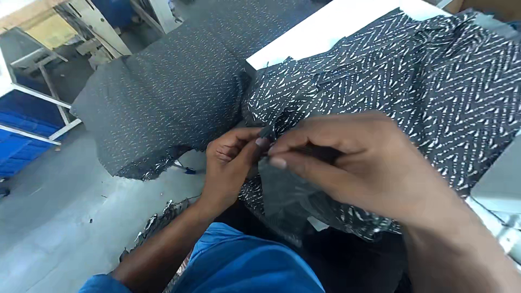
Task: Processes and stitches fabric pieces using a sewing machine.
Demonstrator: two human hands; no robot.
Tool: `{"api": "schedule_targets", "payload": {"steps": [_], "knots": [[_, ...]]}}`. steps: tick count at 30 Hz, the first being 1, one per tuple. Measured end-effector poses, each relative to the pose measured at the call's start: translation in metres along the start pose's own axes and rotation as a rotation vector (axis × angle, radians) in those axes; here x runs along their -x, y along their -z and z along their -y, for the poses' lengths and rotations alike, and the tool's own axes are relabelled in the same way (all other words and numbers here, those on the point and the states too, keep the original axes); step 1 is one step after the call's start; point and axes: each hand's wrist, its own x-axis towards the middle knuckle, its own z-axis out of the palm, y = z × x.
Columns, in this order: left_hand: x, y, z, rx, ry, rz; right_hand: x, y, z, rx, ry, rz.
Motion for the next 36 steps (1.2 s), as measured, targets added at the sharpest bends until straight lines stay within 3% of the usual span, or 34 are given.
{"api": "schedule_targets", "payload": {"steps": [8,15,18,23,26,32,36], "knots": [[-0.008,0.003,-0.014,-0.023,0.072,-0.079,0.002,-0.012,-0.009,-0.062,-0.034,0.011],[-0.01,0.04,-0.025,-0.118,0.037,-0.241,0.015,-0.03,0.0,-0.103,0.016,0.113],[-0.011,0.07,-0.033,-0.046,0.126,-0.405,0.018,-0.036,-0.003,-0.071,0.017,0.113],[0.014,0.09,-0.032,0.101,0.316,-0.426,0.016,-0.043,-0.003,-0.082,0.03,0.117],[0.02,0.089,-0.029,0.081,0.231,-0.439,0.015,-0.048,-0.004,-0.085,0.037,0.123],[0.01,0.074,-0.031,-0.269,-0.112,-0.308,0.007,-0.058,0.003,-0.111,0.108,0.16],[0.004,0.051,-0.037,-0.152,-0.07,-0.189,-0.018,-0.051,0.008,-0.175,0.16,0.096]]}}
